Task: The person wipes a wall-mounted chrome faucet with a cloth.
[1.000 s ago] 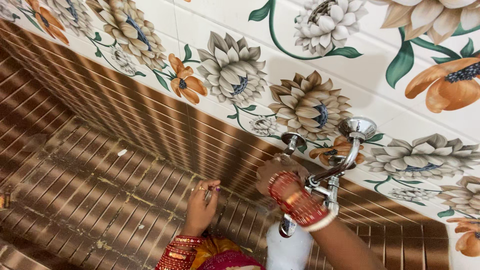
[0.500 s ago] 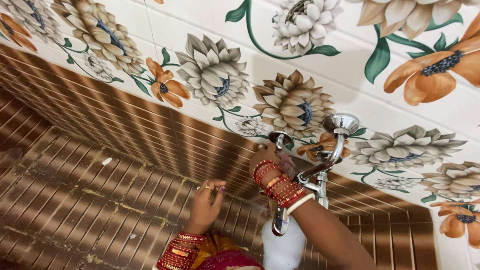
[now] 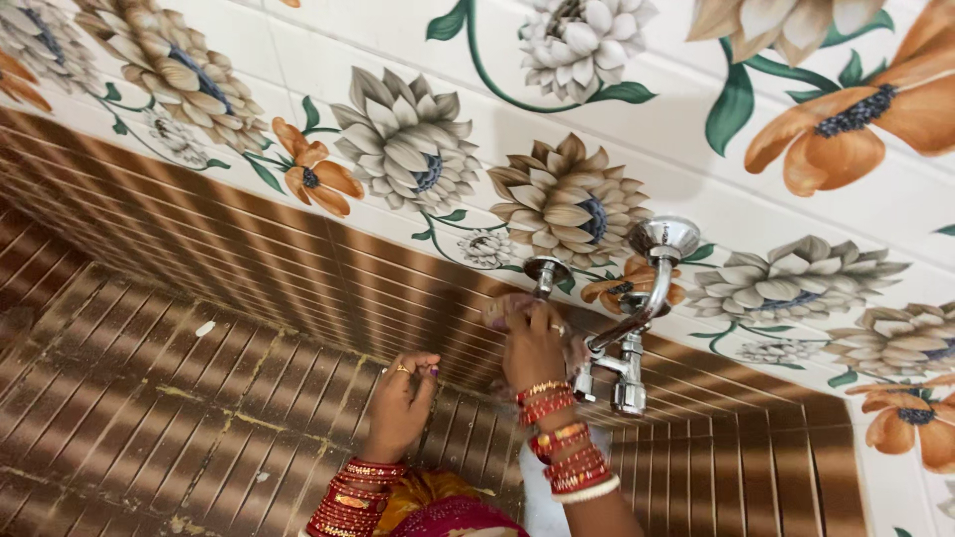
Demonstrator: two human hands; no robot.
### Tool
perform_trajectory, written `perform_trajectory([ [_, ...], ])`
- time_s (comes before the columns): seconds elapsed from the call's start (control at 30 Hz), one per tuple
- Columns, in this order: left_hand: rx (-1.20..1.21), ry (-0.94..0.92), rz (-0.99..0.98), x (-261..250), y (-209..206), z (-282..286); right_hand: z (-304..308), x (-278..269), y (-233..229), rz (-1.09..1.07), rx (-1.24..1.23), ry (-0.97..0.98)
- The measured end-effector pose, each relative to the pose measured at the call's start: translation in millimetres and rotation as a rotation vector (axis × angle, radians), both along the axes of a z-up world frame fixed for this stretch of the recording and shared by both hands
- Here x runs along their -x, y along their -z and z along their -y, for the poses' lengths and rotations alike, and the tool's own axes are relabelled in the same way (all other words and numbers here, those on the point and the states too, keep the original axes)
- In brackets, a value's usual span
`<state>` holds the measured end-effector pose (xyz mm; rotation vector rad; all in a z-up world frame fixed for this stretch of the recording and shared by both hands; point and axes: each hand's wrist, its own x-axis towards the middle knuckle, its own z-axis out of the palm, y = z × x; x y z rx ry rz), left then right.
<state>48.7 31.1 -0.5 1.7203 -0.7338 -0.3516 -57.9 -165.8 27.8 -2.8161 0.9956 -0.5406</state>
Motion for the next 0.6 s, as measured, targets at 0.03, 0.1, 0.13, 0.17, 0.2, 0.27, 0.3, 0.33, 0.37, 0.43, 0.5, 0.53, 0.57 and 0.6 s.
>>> perform_trajectory([
  [0.03, 0.086, 0.023, 0.044, 2.6, 0.6, 1.2, 5.0, -1.6, -0.7, 0.000, -0.001, 0.006],
  [0.1, 0.170, 0.050, 0.086, 5.8, 2.4, 2.4, 11.6, -5.5, -5.5, -0.045, -0.063, 0.020],
  [0.13, 0.155, 0.048, 0.094, 7.1, 3.3, 2.2, 11.0, -5.3, -8.6, -0.045, -0.065, 0.022],
  [0.17, 0.139, 0.045, 0.101, 8.1, 4.1, 1.4, 9.2, -4.0, -12.2, -0.007, -0.067, -0.007],
  [0.2, 0.138, 0.046, 0.101, 8.7, 4.8, -0.4, 6.8, -3.1, -16.0, 0.032, -0.069, -0.036],
  [0.27, 0.143, 0.042, 0.091, 9.5, 5.8, -5.4, 2.2, -3.7, -23.0, -0.061, -0.100, 0.002],
  [0.3, 0.145, 0.040, 0.094, 8.7, 5.8, -6.7, 1.1, -5.1, -26.8, -0.152, -0.126, 0.040],
  [0.33, 0.121, 0.026, 0.109, 8.1, 5.6, -8.6, -2.4, -4.2, -29.7, -0.149, -0.124, 0.038],
  [0.37, 0.096, 0.010, 0.122, 7.1, 5.4, -10.3, -7.7, -1.9, -31.8, -0.168, -0.095, 0.018],
  [0.43, 0.106, 0.001, 0.122, 4.1, 5.3, -12.0, -8.1, -1.0, -38.5, -0.187, -0.064, -0.004],
  [0.5, 0.112, -0.009, 0.120, 3.9, 5.9, -13.5, 1.2, 0.9, -50.3, -0.200, -0.264, 0.027],
  [0.53, 0.080, -0.021, 0.051, 4.6, 6.2, -14.4, 2.8, 3.5, -56.0, -0.200, -0.265, 0.023],
  [0.57, 0.054, -0.026, -0.015, 3.8, 5.9, -11.0, 7.1, 8.9, -63.7, -0.070, -0.272, 0.061],
  [0.6, 0.059, -0.024, -0.013, 1.5, 5.6, -8.0, 12.5, 10.8, -70.3, 0.059, -0.278, 0.099],
])
